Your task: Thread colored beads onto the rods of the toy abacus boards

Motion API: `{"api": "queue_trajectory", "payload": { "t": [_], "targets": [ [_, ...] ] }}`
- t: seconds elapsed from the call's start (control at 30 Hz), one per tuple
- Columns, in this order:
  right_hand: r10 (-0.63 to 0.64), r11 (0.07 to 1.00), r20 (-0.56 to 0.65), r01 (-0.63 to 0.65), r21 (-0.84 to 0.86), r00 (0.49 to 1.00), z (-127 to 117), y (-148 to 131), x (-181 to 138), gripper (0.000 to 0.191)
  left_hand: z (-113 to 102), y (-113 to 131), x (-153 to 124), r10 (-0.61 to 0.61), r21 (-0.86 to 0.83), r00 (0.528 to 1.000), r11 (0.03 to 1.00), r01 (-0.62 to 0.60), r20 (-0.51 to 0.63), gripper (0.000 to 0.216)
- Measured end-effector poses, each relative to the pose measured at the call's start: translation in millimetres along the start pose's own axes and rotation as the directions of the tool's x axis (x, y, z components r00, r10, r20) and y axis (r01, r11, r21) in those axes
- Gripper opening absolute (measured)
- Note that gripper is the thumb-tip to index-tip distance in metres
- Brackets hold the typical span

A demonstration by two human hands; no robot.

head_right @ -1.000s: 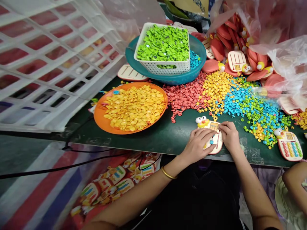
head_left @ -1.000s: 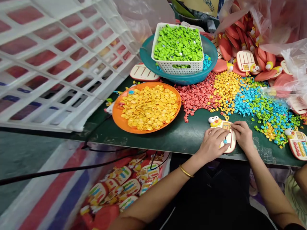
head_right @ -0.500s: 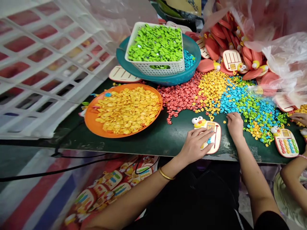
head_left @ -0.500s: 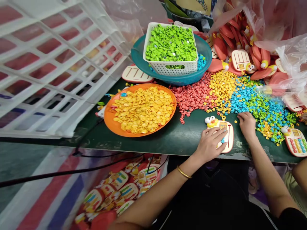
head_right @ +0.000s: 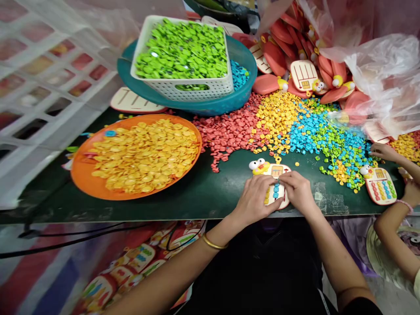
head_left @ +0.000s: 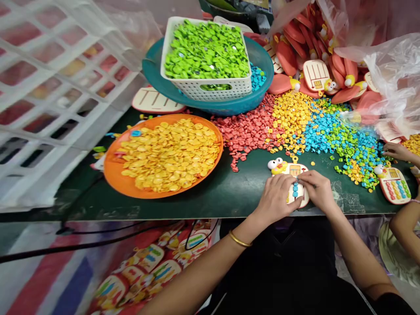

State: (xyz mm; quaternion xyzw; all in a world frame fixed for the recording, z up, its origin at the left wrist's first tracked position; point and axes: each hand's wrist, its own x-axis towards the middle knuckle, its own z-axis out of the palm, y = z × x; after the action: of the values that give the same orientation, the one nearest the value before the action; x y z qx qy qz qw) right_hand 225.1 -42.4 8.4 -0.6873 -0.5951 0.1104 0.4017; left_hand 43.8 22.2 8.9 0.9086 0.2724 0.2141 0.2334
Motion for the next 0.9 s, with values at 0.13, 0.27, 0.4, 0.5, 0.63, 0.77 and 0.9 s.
{"api": "queue_trajectory", "payload": {
  "t": [0.13,0.27,0.4,0.5,0.63,0.77,0.9],
  "targets": [
    [0.127,0.947,-0.234,-0.188,-0.26,0.964,-38,44,35,0.02,-3,0,3,0.059,0.039,0.997,0.997,-0.061,0.049,0.051],
    [0.146,0.949,-0.113,-0.171,-0.264,0.983,-48,50,47,0.026,-2,4,3,0.065,0.014,0.998,0.998,-0.065,0.005,0.038],
    [0.09,0.996,-0.001,-0.09,-0.02,0.996,-14,10,29,0.023,-1,6,3,0.029,0.012,1.0,0.999,-0.029,0.007,0.042],
    [0.152,0.987,-0.064,-0.148,0.064,0.986,11,-5,21,0.02,-1,5,3,0.014,0.031,1.0,0.999,-0.014,0.01,0.045],
    [0.219,0.975,-0.129,-0.212,0.065,0.967,17,1,19,0.019,1,3,4,0.01,0.035,1.0,0.999,-0.01,-0.017,0.043],
    [0.1,0.989,-0.057,-0.105,-0.107,0.993,11,0,15,0.023,4,3,8,-0.026,0.036,0.999,0.999,0.027,-0.033,0.05],
    [0.042,0.985,0.051,-0.032,-0.172,0.998,9,-9,11,0.025,4,6,15,-0.063,0.067,0.997,0.996,0.065,-0.034,0.065]
  ]
}}
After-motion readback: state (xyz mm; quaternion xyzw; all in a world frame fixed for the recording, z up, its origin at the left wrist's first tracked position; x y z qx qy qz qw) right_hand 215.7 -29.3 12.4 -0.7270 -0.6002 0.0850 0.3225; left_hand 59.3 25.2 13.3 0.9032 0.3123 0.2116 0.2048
